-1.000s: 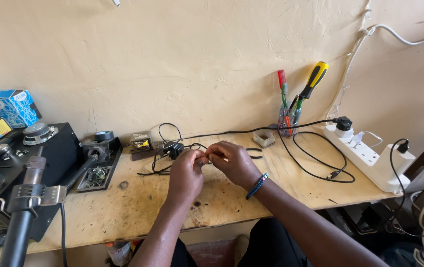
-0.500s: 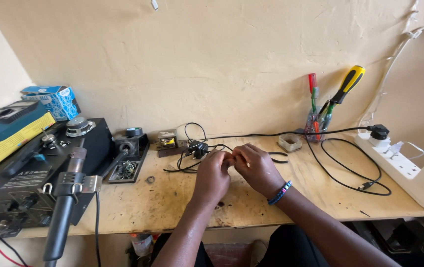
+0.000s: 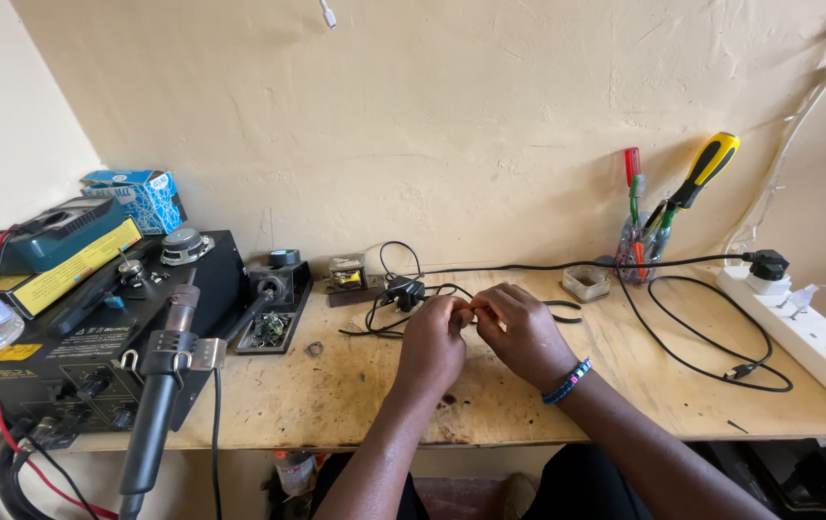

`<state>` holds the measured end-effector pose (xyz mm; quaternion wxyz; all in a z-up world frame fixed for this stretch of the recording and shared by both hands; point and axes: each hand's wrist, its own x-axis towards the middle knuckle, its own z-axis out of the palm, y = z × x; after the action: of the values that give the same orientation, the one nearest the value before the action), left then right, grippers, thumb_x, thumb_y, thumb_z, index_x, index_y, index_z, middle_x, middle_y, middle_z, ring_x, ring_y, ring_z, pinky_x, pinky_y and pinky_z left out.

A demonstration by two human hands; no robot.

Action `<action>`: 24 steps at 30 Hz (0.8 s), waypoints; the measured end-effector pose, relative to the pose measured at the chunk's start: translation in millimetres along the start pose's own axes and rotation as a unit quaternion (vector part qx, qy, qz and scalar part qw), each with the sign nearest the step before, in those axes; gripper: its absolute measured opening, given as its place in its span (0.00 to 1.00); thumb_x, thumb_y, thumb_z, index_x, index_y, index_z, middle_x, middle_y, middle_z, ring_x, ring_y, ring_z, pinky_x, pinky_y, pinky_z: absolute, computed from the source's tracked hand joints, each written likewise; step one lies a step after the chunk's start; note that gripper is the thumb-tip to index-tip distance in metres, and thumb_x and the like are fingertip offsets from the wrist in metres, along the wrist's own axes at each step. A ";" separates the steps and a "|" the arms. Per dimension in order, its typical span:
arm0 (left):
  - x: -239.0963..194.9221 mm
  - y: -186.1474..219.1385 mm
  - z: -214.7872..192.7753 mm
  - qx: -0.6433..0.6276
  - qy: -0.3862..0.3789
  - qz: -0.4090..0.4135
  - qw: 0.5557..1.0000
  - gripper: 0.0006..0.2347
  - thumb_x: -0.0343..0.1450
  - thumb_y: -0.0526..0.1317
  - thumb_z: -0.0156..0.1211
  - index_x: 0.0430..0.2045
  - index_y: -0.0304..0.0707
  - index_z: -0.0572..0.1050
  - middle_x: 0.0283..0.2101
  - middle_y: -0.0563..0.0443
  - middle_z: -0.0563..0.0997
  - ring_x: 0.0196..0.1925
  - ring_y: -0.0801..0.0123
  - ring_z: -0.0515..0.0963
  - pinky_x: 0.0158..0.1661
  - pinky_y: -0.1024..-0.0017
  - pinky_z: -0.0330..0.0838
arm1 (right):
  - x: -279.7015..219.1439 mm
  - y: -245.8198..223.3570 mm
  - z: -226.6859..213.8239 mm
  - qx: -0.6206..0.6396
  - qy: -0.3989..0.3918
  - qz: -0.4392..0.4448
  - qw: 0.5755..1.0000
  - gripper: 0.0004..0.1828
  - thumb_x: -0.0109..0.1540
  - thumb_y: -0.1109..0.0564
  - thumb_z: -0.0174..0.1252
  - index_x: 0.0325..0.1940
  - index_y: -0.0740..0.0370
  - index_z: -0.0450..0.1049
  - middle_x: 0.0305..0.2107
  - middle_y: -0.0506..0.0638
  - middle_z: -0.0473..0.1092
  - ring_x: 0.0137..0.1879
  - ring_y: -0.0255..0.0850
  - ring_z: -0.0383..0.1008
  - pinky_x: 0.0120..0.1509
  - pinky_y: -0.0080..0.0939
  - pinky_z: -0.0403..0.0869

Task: The person strips the outer insulation from a black cable using a knife, then uses pliers to strip the inner insulation from the exposed wires. They twist the exposed strands and continue manipulating the cable ends.

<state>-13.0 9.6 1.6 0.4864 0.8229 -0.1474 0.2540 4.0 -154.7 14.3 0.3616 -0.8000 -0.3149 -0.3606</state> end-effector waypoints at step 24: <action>-0.5 -20.8 21.2 0.048 0.041 0.146 0.987 0.00 0.74 0.37 0.65 0.35 0.45 0.82 0.32 0.55 0.80 0.41 0.54 0.85 0.42 0.63 0.80 | 6.6 -23.1 -15.9 0.297 -0.041 0.368 0.880 0.07 0.62 0.66 0.58 0.38 0.72 0.82 0.26 0.60 0.75 0.36 0.45 0.75 0.43 0.43 0.77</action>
<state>2.6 1.0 -22.2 0.4094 0.8038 -0.2335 0.3629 -15.6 -153.4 35.4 0.6754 -0.7276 -0.1049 -0.0579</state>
